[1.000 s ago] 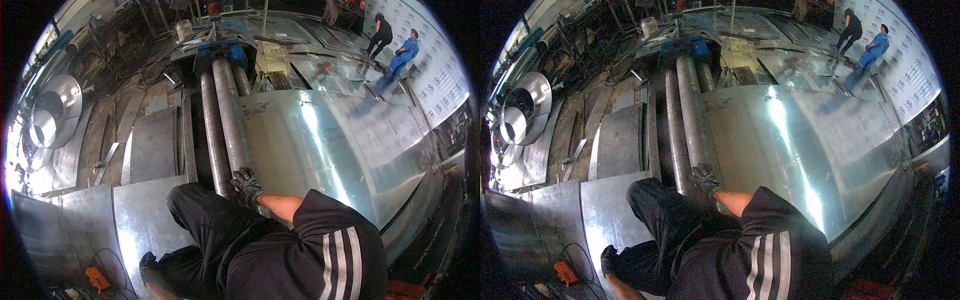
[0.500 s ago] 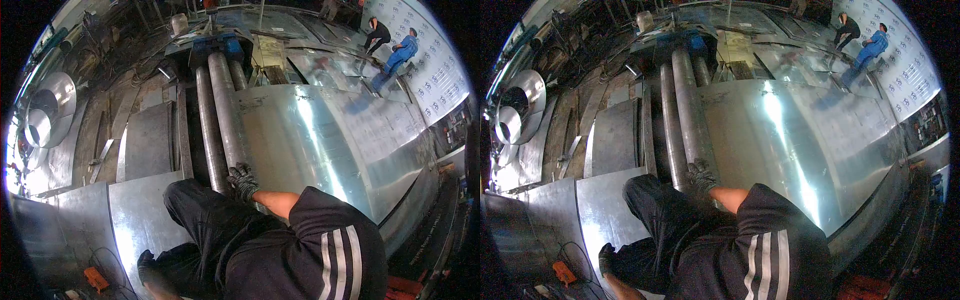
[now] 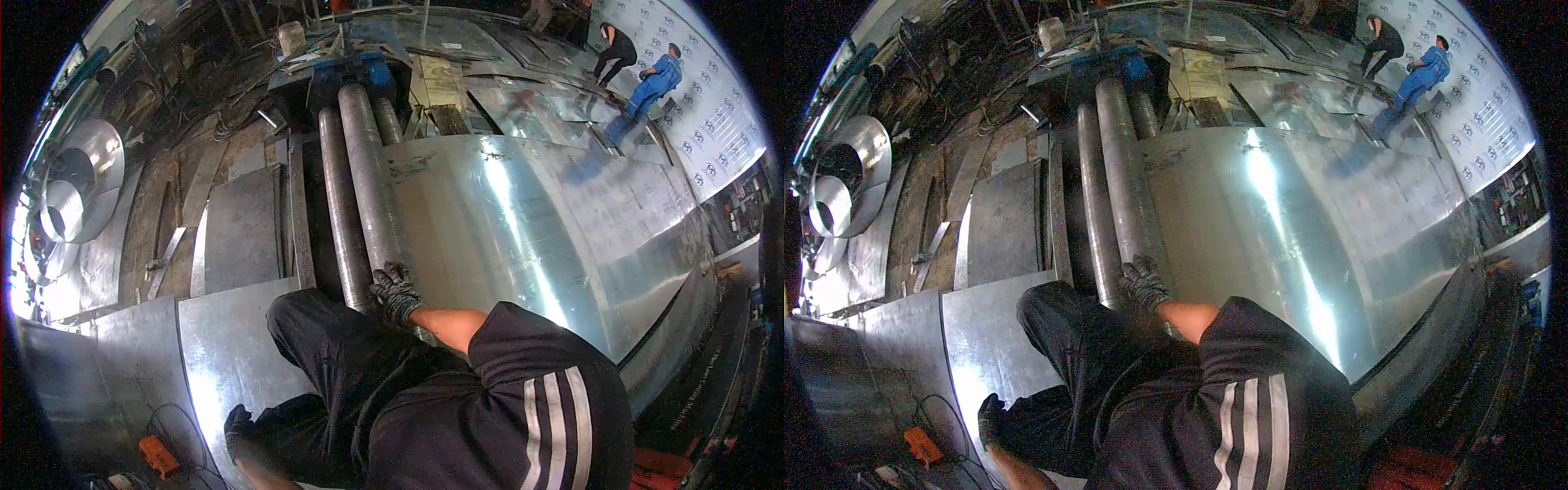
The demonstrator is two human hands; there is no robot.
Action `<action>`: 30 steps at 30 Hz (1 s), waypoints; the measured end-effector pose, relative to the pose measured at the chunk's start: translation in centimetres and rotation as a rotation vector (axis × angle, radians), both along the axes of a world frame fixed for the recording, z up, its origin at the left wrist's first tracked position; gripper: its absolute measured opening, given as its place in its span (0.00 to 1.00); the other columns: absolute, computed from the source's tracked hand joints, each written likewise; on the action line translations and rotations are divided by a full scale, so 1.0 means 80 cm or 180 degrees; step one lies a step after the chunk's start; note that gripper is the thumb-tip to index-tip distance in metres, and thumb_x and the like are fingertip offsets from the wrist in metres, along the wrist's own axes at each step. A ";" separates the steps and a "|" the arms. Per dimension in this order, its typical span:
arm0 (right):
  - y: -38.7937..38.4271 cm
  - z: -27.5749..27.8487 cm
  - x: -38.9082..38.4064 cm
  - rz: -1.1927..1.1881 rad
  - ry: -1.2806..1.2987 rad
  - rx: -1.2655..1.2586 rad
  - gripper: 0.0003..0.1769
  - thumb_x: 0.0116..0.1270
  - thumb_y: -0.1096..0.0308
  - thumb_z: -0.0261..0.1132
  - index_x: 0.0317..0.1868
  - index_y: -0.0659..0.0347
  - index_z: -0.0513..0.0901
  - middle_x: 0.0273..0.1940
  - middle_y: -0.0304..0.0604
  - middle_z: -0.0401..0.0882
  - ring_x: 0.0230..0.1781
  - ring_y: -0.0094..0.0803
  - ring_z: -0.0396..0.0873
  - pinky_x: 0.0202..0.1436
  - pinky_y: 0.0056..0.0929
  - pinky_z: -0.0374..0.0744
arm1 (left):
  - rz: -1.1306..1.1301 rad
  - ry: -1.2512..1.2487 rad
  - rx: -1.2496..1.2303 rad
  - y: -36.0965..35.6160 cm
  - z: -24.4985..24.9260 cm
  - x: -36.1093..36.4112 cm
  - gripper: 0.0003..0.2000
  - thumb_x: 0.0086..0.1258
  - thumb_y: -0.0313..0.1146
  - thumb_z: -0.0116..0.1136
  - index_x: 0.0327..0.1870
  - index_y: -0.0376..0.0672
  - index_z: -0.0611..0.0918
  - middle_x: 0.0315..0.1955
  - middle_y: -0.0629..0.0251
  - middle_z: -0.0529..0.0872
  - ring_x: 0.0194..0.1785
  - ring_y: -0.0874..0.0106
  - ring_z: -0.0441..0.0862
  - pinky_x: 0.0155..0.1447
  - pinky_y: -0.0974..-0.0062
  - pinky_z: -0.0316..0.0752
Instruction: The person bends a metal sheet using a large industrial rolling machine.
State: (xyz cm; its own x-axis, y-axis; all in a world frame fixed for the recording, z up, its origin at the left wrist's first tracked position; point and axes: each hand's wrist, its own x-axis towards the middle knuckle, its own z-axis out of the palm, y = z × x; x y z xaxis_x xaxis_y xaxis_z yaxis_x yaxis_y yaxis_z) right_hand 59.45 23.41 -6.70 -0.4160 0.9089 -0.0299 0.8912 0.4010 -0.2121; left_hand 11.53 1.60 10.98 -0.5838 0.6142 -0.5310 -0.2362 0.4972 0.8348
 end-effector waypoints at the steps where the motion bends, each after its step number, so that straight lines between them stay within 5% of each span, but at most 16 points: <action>1: 0.000 0.001 0.001 -0.0013 0.0064 -0.0011 0.29 0.64 0.48 0.63 0.65 0.47 0.79 0.78 0.51 0.58 0.82 0.58 0.44 0.80 0.68 0.38 | 0.0003 0.0002 -0.0002 -0.001 -0.023 -0.027 0.21 0.71 0.38 0.65 0.61 0.40 0.79 0.47 0.56 0.79 0.46 0.56 0.80 0.48 0.54 0.83; 3: -0.002 0.000 0.000 -0.0021 0.0130 -0.0026 0.30 0.63 0.49 0.64 0.65 0.46 0.79 0.79 0.51 0.58 0.82 0.58 0.43 0.80 0.69 0.38 | -0.0534 0.0014 -0.0415 -0.006 -0.071 -0.086 0.21 0.71 0.38 0.66 0.61 0.39 0.79 0.46 0.56 0.81 0.43 0.60 0.78 0.47 0.58 0.81; 6: -0.003 -0.001 -0.001 -0.0058 0.0232 0.0022 0.30 0.63 0.49 0.65 0.65 0.46 0.79 0.79 0.51 0.58 0.82 0.58 0.43 0.80 0.68 0.38 | -0.0053 -0.0261 -0.0178 -0.002 -0.025 -0.034 0.21 0.69 0.38 0.68 0.59 0.40 0.81 0.44 0.59 0.82 0.40 0.63 0.76 0.46 0.61 0.76; 9: -0.004 0.021 -0.002 -0.0026 0.0050 -0.0152 0.30 0.64 0.48 0.64 0.65 0.47 0.80 0.79 0.51 0.58 0.82 0.59 0.44 0.81 0.67 0.38 | -0.0253 -0.0090 -0.0266 -0.005 -0.051 -0.061 0.21 0.68 0.38 0.69 0.59 0.41 0.81 0.41 0.61 0.82 0.40 0.64 0.75 0.45 0.61 0.74; 14: 0.011 -0.085 -0.001 -0.0477 0.0821 0.0212 0.29 0.65 0.45 0.61 0.62 0.48 0.82 0.78 0.51 0.61 0.82 0.60 0.46 0.81 0.67 0.38 | -0.0244 -0.0147 -0.0339 -0.004 -0.055 -0.067 0.21 0.69 0.38 0.68 0.61 0.42 0.81 0.43 0.60 0.82 0.43 0.63 0.75 0.47 0.58 0.75; 17: 0.000 -0.017 -0.002 -0.0214 0.0481 0.0157 0.29 0.66 0.45 0.60 0.62 0.49 0.83 0.77 0.51 0.62 0.81 0.59 0.46 0.81 0.67 0.38 | -0.0250 -0.0084 -0.0461 0.001 -0.035 -0.049 0.21 0.69 0.38 0.67 0.60 0.41 0.80 0.43 0.59 0.81 0.44 0.61 0.75 0.49 0.56 0.76; 23: 0.008 -0.066 -0.003 -0.0371 0.0614 0.0375 0.29 0.66 0.45 0.60 0.62 0.49 0.82 0.77 0.51 0.62 0.81 0.59 0.46 0.81 0.67 0.38 | -0.0242 0.0035 -0.0299 -0.003 -0.049 -0.057 0.19 0.75 0.42 0.61 0.60 0.41 0.82 0.37 0.61 0.87 0.33 0.68 0.77 0.39 0.66 0.75; 27: -0.006 -0.006 0.001 -0.0064 0.0262 0.0274 0.30 0.66 0.44 0.59 0.63 0.49 0.82 0.77 0.51 0.61 0.82 0.58 0.45 0.81 0.66 0.38 | 0.0029 0.0106 -0.0112 0.000 -0.013 -0.018 0.17 0.75 0.41 0.60 0.57 0.40 0.83 0.35 0.61 0.86 0.32 0.68 0.77 0.39 0.66 0.74; 30: -0.005 0.003 0.001 0.0015 0.0306 0.0384 0.30 0.66 0.45 0.60 0.64 0.49 0.80 0.78 0.51 0.60 0.82 0.58 0.45 0.81 0.67 0.38 | -0.0293 0.0423 -0.0196 -0.007 -0.049 -0.053 0.17 0.75 0.41 0.60 0.56 0.39 0.84 0.35 0.61 0.86 0.32 0.68 0.77 0.39 0.65 0.74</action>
